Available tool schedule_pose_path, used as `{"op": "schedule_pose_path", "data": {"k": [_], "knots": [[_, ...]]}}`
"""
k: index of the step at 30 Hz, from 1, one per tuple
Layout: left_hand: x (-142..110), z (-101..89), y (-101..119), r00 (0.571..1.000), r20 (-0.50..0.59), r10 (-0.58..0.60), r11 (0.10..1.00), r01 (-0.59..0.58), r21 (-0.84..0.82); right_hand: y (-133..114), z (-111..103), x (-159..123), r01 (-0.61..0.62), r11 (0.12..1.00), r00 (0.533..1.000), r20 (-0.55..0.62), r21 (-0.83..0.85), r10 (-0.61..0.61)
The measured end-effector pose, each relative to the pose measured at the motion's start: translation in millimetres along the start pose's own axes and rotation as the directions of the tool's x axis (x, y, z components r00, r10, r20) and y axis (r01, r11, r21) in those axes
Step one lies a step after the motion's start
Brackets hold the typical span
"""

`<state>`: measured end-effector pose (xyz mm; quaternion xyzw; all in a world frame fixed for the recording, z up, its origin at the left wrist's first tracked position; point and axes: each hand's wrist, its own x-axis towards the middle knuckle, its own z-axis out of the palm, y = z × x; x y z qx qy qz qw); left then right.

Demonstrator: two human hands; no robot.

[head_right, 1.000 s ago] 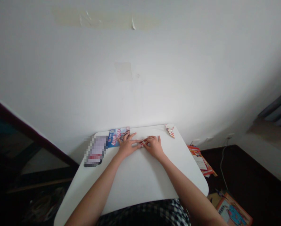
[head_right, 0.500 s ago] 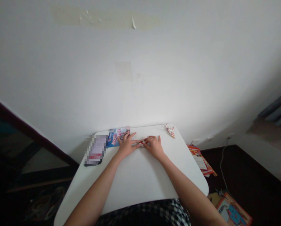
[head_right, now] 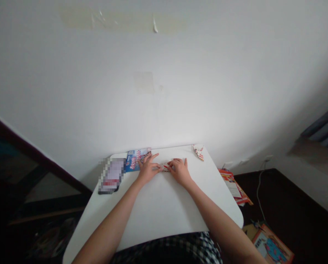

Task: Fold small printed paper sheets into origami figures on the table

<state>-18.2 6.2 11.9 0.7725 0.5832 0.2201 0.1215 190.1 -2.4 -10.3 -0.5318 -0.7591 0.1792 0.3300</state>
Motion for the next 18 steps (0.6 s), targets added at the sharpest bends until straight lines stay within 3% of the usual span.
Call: {"op": "schedule_pose_path", "data": {"k": [18], "knots": [[-3.3, -1.7, 4.6, 0.999, 0.041, -0.02, 0.999, 0.018, 0.029, -4.3, 3.2, 0.1, -0.027, 0.999, 0.999, -0.038, -0.02, 0.026]]}}
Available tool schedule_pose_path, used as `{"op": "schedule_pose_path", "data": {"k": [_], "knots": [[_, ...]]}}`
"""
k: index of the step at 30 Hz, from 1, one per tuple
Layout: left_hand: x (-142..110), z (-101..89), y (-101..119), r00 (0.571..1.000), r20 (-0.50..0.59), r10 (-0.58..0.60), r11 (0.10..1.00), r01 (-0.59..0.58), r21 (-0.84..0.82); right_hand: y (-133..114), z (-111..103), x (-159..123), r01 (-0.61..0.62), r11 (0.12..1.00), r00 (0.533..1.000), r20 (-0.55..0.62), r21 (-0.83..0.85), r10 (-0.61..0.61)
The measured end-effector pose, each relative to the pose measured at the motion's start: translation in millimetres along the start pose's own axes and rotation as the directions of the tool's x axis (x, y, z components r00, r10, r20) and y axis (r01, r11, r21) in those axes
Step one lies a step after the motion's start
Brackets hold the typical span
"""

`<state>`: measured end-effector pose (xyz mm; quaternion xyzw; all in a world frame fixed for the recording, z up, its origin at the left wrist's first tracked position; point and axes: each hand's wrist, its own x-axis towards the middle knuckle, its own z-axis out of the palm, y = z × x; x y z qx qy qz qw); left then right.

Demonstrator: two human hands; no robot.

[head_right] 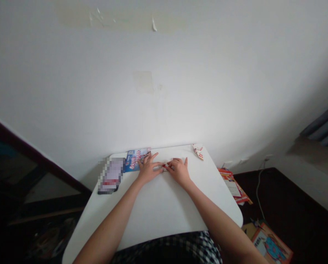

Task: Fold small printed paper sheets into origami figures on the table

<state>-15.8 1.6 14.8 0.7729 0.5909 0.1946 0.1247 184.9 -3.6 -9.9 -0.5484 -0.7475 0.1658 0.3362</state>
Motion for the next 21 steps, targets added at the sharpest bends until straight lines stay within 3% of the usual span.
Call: {"op": "schedule_pose_path", "data": {"k": [21], "knots": [[4.6, 3.3, 1.3, 0.998, -0.051, -0.038, 0.999, 0.038, -0.005, -4.3, 0.4, 0.5, 0.004, 1.0, 1.0, -0.017, -0.026, -0.004]]}}
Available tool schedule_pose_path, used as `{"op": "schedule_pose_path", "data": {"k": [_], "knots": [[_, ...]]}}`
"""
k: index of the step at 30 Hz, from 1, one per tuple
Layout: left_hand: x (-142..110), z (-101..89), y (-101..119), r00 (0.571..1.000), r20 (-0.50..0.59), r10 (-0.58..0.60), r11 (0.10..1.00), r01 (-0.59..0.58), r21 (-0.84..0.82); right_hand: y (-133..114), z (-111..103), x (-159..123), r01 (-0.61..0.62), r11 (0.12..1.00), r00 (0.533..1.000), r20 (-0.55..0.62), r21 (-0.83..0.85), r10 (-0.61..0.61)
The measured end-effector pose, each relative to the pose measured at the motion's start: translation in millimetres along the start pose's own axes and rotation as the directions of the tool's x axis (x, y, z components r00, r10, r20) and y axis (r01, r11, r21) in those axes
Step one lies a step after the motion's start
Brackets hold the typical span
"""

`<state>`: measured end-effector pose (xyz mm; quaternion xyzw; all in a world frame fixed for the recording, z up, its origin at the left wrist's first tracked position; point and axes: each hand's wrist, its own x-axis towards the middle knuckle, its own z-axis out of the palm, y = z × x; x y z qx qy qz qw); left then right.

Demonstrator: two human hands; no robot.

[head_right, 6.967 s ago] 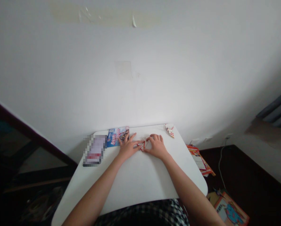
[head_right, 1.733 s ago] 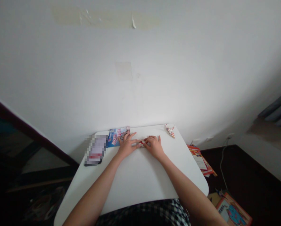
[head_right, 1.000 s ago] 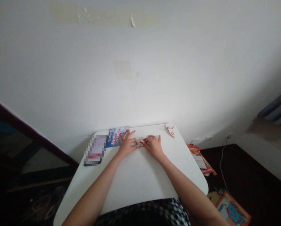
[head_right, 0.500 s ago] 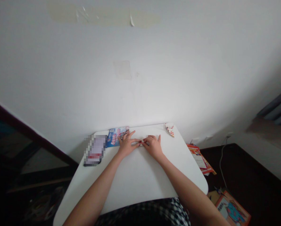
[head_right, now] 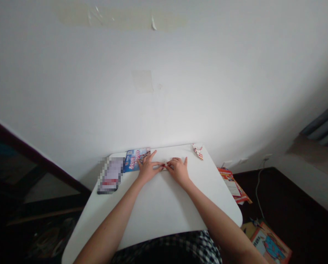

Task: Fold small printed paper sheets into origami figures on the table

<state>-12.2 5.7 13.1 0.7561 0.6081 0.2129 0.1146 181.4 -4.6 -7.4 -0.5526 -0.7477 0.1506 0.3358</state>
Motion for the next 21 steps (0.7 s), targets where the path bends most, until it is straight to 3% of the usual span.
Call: {"op": "schedule_pose_path", "data": {"k": [21], "knots": [[0.6, -2.3, 2.2, 1.0, 0.024, -0.007, 1.0, 0.006, 0.008, -2.1, 0.0, 3.3, -0.037, 0.999, 0.999, -0.002, 0.011, 0.037]]}}
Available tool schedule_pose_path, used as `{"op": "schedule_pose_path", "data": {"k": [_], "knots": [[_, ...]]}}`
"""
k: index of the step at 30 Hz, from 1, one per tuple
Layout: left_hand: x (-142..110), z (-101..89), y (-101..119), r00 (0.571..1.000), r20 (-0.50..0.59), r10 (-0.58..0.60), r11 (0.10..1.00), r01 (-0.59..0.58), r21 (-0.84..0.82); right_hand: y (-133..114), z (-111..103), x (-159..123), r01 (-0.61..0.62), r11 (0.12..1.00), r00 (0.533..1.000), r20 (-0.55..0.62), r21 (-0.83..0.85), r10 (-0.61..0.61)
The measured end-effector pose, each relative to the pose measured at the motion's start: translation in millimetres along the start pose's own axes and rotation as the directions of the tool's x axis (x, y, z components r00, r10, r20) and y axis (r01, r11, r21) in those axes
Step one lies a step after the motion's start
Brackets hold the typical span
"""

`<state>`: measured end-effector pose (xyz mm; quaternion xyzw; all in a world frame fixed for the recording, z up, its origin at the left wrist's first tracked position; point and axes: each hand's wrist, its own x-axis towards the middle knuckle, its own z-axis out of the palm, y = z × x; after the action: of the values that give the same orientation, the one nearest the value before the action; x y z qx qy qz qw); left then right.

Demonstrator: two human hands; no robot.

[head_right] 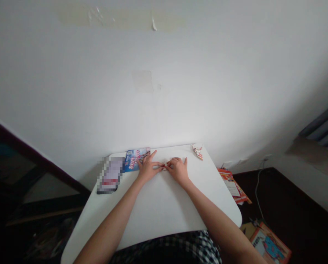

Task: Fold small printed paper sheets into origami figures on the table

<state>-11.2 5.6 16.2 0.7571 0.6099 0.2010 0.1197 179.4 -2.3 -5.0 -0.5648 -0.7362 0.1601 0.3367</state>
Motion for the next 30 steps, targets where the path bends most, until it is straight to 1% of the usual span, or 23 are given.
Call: {"op": "schedule_pose_path", "data": {"k": [4, 11, 20, 24, 30], "knots": [[-1.4, -0.5, -0.1, 1.0, -0.001, 0.003, 1.0, -0.003, 0.004, -0.1, 0.2, 0.4, -0.009, 1.0, 1.0, 0.008, -0.007, 0.009], [-2.5, 0.5, -1.3, 0.999, -0.033, 0.009, 1.0, -0.01, -0.013, -2.2, -1.3, -0.5, -0.01, 1.0, 1.0, 0.005, 0.002, 0.01], [-4.1, -2.3, 1.0, 1.0, -0.026, 0.016, 0.999, -0.017, -0.029, -2.0, -1.1, -0.7, -0.014, 1.0, 1.0, 0.009, -0.005, 0.014], [-4.4, -0.9, 0.4, 0.998, -0.05, 0.03, 0.999, -0.032, -0.028, -1.6, -0.3, 0.0, -0.013, 1.0, 1.0, 0.006, -0.011, 0.013], [-0.9, 2.2, -1.5, 0.999, -0.038, 0.012, 1.0, -0.013, -0.016, -2.6, -1.1, 0.2, -0.019, 0.999, 1.0, 0.016, -0.032, 0.019]]}}
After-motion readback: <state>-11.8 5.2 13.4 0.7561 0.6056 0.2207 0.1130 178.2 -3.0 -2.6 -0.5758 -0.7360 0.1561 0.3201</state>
